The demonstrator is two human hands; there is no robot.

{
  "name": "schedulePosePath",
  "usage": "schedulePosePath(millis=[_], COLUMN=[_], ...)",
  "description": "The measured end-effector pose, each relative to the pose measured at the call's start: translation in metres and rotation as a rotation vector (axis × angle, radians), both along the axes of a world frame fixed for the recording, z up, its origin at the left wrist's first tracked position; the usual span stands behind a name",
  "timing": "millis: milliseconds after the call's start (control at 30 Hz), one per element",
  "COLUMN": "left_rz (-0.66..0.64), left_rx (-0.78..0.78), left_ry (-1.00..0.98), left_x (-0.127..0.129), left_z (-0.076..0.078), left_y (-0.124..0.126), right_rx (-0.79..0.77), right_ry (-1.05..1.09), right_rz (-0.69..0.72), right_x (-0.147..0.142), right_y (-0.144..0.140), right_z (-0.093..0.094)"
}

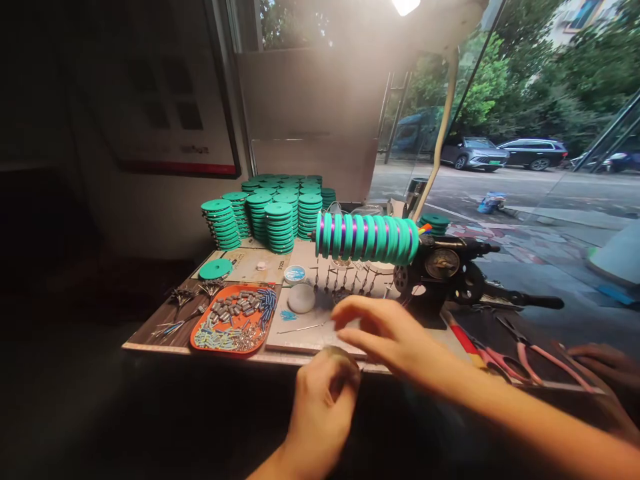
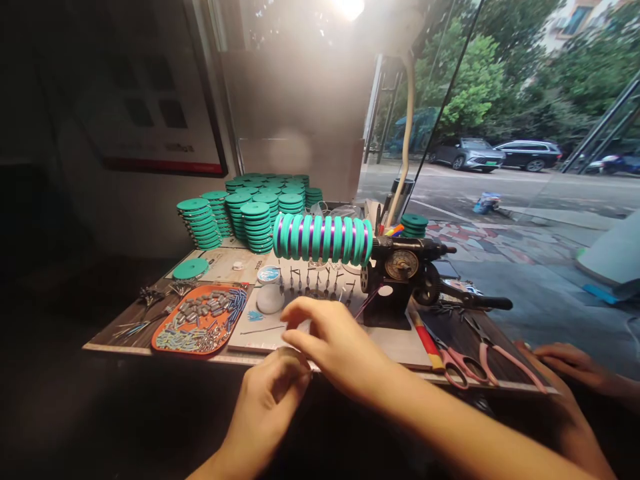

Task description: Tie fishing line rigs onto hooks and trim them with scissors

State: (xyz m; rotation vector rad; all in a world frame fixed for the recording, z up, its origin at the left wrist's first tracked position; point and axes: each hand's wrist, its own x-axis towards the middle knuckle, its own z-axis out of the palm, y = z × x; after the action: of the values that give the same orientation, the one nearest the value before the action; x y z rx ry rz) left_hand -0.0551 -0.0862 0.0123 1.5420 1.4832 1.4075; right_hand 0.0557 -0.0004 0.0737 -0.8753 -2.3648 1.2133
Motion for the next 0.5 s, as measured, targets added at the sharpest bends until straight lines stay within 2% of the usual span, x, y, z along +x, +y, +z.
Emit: schedulePosePath(millis=[67,133,200,267,333,367,433,500], left_rz=[-0.054,-0.104,-0.134,-0.159,-0.175,-0.177,-0.189,-0.228], left_rx=[-0.352,-0.603,-0.729,-0.761,-0.786,-0.792,-0.794,-0.759], left_ry=[-0.528,-0.938,-1.130,-1.173,-1.217,-1.232,-1.223,-1.111], left_x=[0.002,0.004,0.006,0.008,0.010,0.011,0.012,0.013], left_z=[0.003,0.004,0.005,0.005,0.004,0.003,0.000,-0.002], left_y=[0.002,0.004,0.005,0.005,0.004,0.004,0.004,0.005], right_rx=[0.477,0.855,1.128,1.252,1.216,1.116,0.732,0.187], right_ry=[0.216,0.274,0.293,0.310,0.385,0.445,0.538,0.547], right_rz=[-0.026,0.033,0.099,0.133,0.087,0.026,-0.120,-0.240], right_x=[0.028,0.047,0.053,0.051,0.045,0.043,0.041,0.043], right_y=[-0.014,-0.024,-0.029,-0.032,-0.034,-0.035,-0.040,-0.048], right_z=[-0.018,-0.040,-0.061,-0.077,-0.090,-0.095,-0.106,-0.113])
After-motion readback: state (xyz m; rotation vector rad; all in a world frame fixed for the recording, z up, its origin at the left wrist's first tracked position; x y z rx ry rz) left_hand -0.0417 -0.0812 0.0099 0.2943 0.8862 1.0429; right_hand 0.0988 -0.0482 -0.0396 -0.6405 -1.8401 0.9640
